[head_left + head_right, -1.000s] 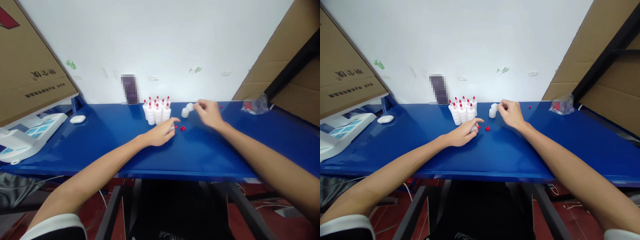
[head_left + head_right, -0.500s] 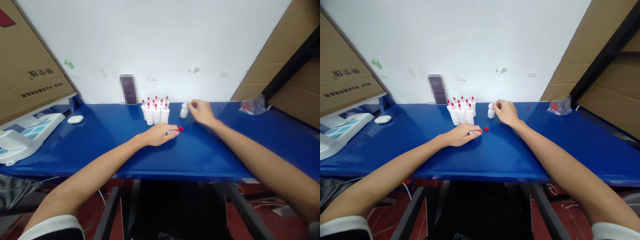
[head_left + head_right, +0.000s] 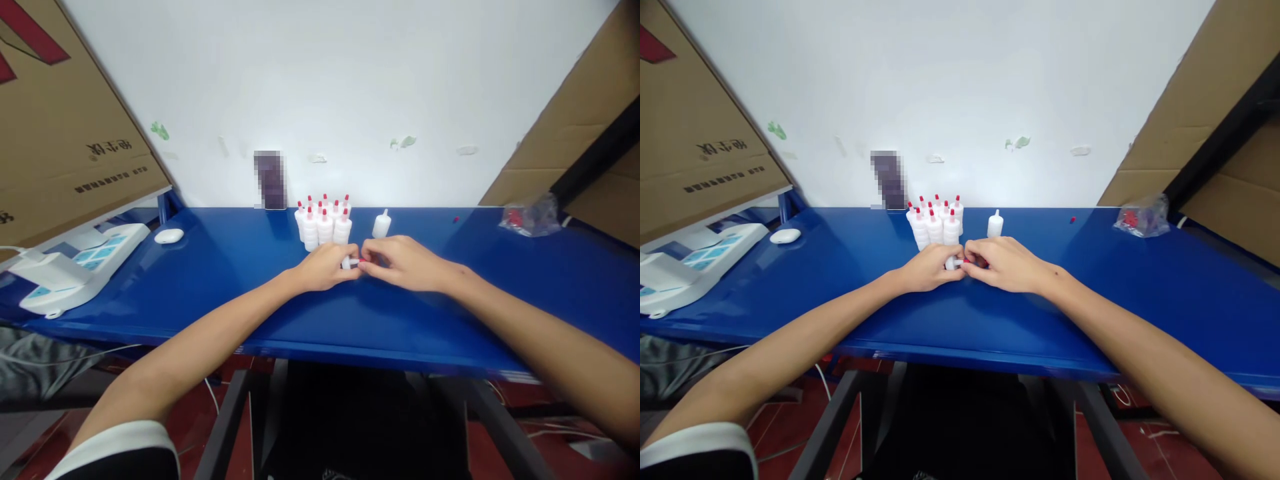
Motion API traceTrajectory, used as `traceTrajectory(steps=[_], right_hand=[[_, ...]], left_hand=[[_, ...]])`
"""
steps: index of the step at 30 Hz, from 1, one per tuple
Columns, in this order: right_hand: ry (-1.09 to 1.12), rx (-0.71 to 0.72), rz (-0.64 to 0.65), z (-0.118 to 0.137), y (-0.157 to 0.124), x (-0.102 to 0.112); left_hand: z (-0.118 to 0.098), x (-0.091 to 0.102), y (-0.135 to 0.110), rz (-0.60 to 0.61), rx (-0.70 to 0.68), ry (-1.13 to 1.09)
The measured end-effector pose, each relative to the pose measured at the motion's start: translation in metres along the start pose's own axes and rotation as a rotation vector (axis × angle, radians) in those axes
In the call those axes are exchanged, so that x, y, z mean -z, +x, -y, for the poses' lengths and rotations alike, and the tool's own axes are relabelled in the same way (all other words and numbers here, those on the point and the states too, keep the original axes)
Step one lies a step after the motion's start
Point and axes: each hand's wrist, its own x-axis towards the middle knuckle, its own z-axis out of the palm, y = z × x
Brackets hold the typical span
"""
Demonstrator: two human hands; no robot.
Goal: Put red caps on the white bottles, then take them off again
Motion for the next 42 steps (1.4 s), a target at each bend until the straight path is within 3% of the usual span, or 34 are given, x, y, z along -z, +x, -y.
traceTrajectory(steps=[6,11,16,21,32,42], right_hand=[[0.044,0.056,0.030,-0.004,0.002,-0.004],[0.142,0.069,0.030,-0.004,0.005,-0.003],[0.024,-0.084,0.012,-0.022,0.004,0.008],[-0.148,-0.274,0.194,-0.042,0.002,0.010],[-0.083,-0.241,0.265,-0.035,0.005,0.009],[-0.062,-0.167,0.216,-0.039,0.003,0.007]], left_hand=[[0.000,0.000,0.000,0.007,-0.042,-0.091],[0.003,0.003,-0.002,0.037,-0.174,0.003],[0.002,0.006,-0.004,0.097,-0.187,0.085],[-0.001,0.007,-0.004,0.130,-0.176,0.131],[-0.004,0.009,-0.003,0.153,-0.149,0.150],[-0.003,0.008,-0.003,0.151,-0.154,0.167]])
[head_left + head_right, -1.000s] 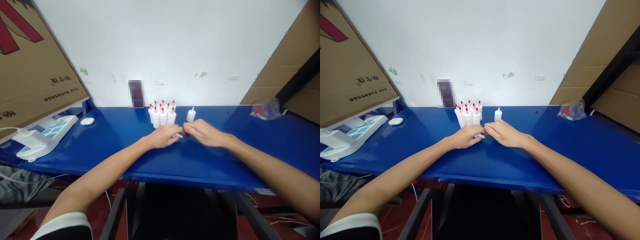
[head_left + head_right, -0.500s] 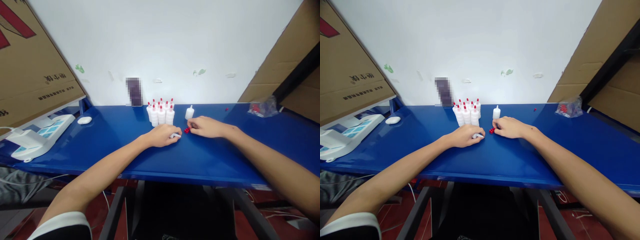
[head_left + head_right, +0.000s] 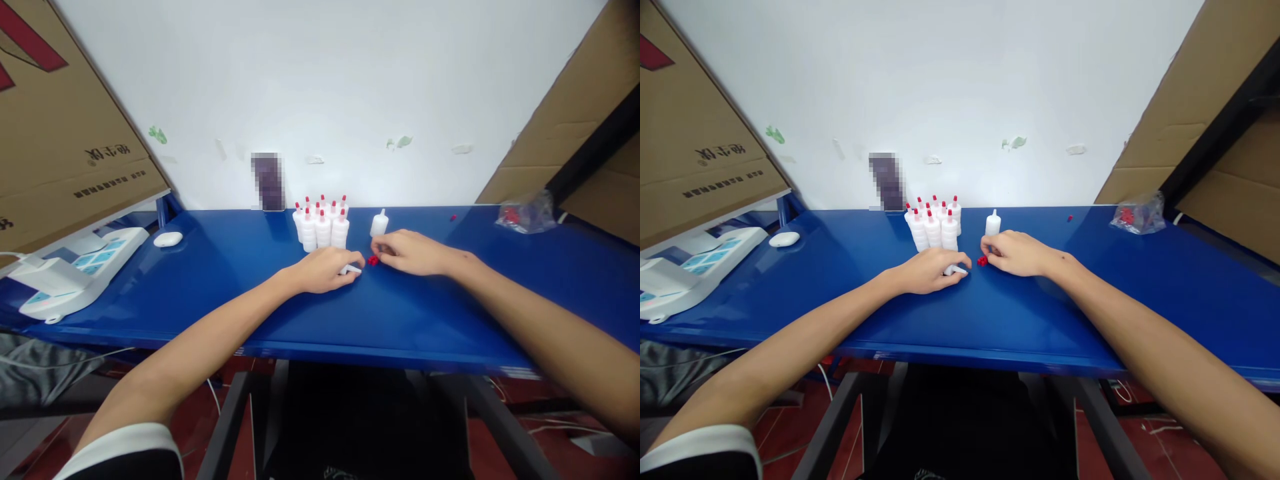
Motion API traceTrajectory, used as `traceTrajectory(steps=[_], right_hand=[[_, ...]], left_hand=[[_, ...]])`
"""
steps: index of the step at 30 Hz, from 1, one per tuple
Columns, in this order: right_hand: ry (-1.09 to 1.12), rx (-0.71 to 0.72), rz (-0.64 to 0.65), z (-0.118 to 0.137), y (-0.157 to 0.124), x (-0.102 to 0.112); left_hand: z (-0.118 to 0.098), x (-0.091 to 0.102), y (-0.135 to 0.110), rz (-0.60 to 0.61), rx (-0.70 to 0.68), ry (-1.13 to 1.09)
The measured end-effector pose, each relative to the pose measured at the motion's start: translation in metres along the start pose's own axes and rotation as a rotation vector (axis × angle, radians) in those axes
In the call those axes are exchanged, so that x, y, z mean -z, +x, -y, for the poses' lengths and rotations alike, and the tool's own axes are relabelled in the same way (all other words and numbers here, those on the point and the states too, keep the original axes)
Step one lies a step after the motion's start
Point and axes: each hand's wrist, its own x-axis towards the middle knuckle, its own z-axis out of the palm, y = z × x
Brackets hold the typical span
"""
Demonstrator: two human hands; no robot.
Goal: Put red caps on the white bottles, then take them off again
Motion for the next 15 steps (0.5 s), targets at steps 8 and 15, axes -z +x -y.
traceTrajectory(steps=[8,15], right_hand=[[0.101,0.189,-0.291,0.016,-0.002,-0.005],[0.275,0.252,-0.464,0.029,0.002,-0.023]], left_hand=[[-0.004,-0.002,-0.003,-0.175,0.073,-0.041],[-0.003,-0.004,-0.001,-0.313,0.122,-0.147]])
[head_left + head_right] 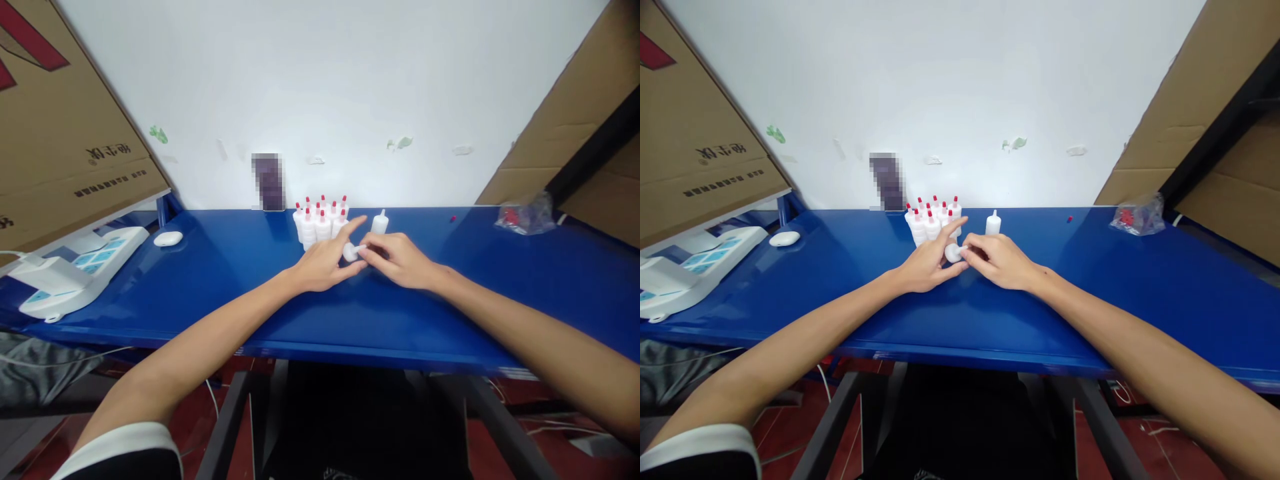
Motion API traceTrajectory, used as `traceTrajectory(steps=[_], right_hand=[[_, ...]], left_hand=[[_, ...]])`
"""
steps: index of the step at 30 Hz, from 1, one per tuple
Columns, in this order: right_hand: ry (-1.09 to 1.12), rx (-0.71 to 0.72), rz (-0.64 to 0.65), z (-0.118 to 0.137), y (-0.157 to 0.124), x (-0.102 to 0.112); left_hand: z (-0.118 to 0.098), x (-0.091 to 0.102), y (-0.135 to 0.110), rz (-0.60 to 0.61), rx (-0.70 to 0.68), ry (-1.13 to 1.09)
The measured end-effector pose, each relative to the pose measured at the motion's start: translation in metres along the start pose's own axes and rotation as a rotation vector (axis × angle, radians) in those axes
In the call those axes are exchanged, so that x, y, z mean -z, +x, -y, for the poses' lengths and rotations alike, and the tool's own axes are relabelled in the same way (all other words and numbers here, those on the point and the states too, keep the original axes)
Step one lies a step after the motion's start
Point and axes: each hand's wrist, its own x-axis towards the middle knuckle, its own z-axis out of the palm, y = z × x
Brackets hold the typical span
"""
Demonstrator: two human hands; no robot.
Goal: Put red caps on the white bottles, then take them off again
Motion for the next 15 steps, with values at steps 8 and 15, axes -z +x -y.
traceTrajectory(steps=[8,15], right_hand=[[-0.113,-0.309,-0.531,-0.047,0.014,0.027],[-0.187,-0.406,-0.513,-0.069,0.019,0.028]], left_hand=[[0.004,0.000,0.006,-0.211,0.257,-0.143],[0.003,-0.001,0.010,-0.294,0.318,-0.079]])
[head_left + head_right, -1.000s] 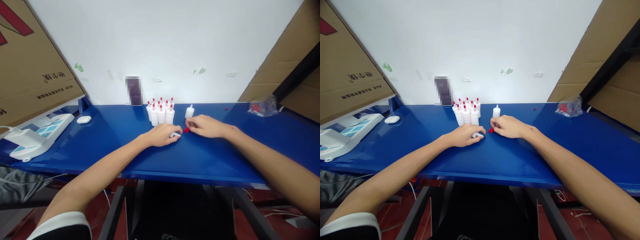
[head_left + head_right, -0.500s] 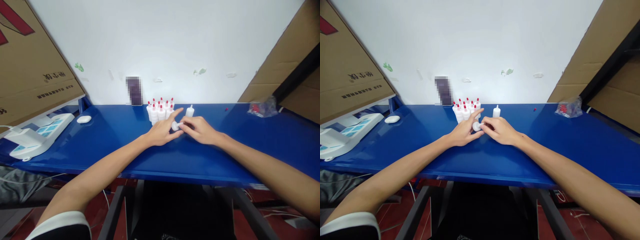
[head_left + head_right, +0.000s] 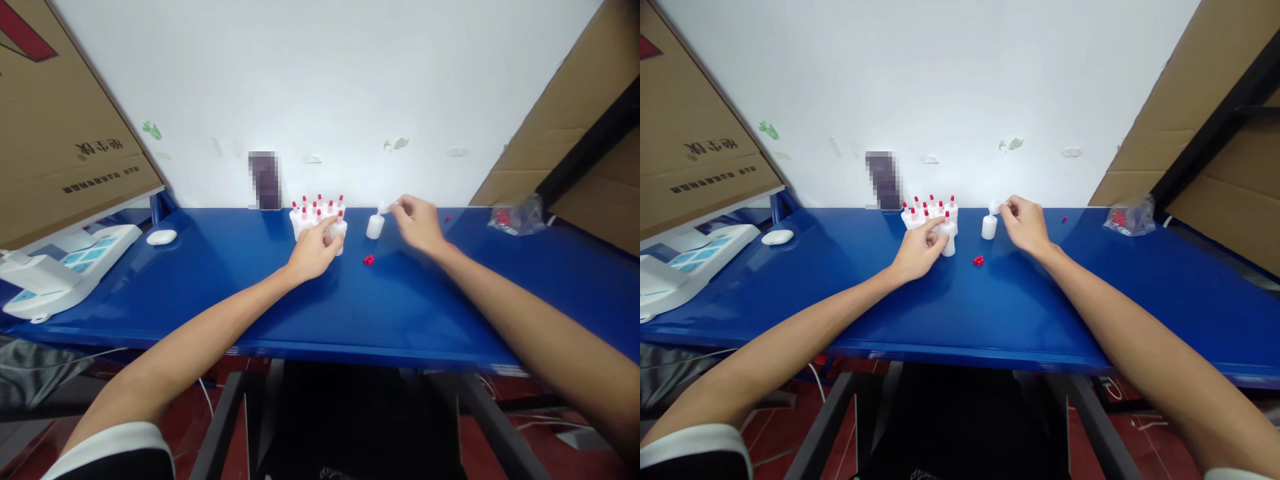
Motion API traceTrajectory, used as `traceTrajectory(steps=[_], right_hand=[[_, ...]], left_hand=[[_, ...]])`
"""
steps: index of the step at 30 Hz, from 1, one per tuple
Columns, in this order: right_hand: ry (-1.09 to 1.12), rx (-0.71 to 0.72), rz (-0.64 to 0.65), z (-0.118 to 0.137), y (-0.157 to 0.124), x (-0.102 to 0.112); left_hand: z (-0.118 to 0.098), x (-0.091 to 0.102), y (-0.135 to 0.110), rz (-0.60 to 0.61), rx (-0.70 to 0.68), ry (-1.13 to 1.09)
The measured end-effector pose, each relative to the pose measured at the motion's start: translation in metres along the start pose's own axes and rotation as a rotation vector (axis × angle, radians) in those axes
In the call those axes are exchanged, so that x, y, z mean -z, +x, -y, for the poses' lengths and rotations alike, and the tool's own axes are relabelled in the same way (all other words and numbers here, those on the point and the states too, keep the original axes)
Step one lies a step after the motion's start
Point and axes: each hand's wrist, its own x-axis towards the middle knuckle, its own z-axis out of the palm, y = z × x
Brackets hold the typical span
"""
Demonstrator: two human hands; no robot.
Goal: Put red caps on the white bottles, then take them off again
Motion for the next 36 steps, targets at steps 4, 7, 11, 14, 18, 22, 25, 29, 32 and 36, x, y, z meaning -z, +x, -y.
traceTrajectory(steps=[4,7,11,14,18,22,25,29,32,36], right_hand=[[-0.041,0.010,0.028,-0.002,0.000,-0.007],[-0.051,0.014,0.039,-0.005,0.002,-0.010],[-0.060,0.042,0.042,-0.008,0.003,-0.012],[-0.061,0.044,0.051,-0.006,0.000,-0.010],[-0.078,0.069,0.204,-0.003,-0.005,-0.005],[-0.090,0.092,0.316,-0.004,-0.008,-0.005],[-0.087,0.120,0.363,-0.006,-0.008,-0.005],[-0.065,0.088,0.322,-0.004,-0.010,-0.006],[-0.068,0.064,0.188,0.002,-0.015,-0.007],[0.032,0.079,0.010,0.016,-0.028,-0.004]], left_hand=[[-0.002,0.001,0.001,-0.037,-0.029,-0.002],[-0.002,0.001,-0.001,-0.021,-0.095,-0.002],[-0.002,0.003,-0.003,0.019,-0.239,0.072],[-0.003,0.005,-0.003,0.046,-0.329,0.128],[-0.006,0.007,-0.004,0.086,-0.304,0.091],[-0.007,0.009,-0.004,0.099,-0.301,0.101],[-0.007,0.012,-0.003,0.065,-0.394,0.182],[-0.008,0.010,-0.005,0.208,-0.421,0.073],[-0.008,0.004,-0.009,0.358,-0.362,-0.096],[-0.008,-0.004,-0.012,0.344,-0.272,-0.165]])
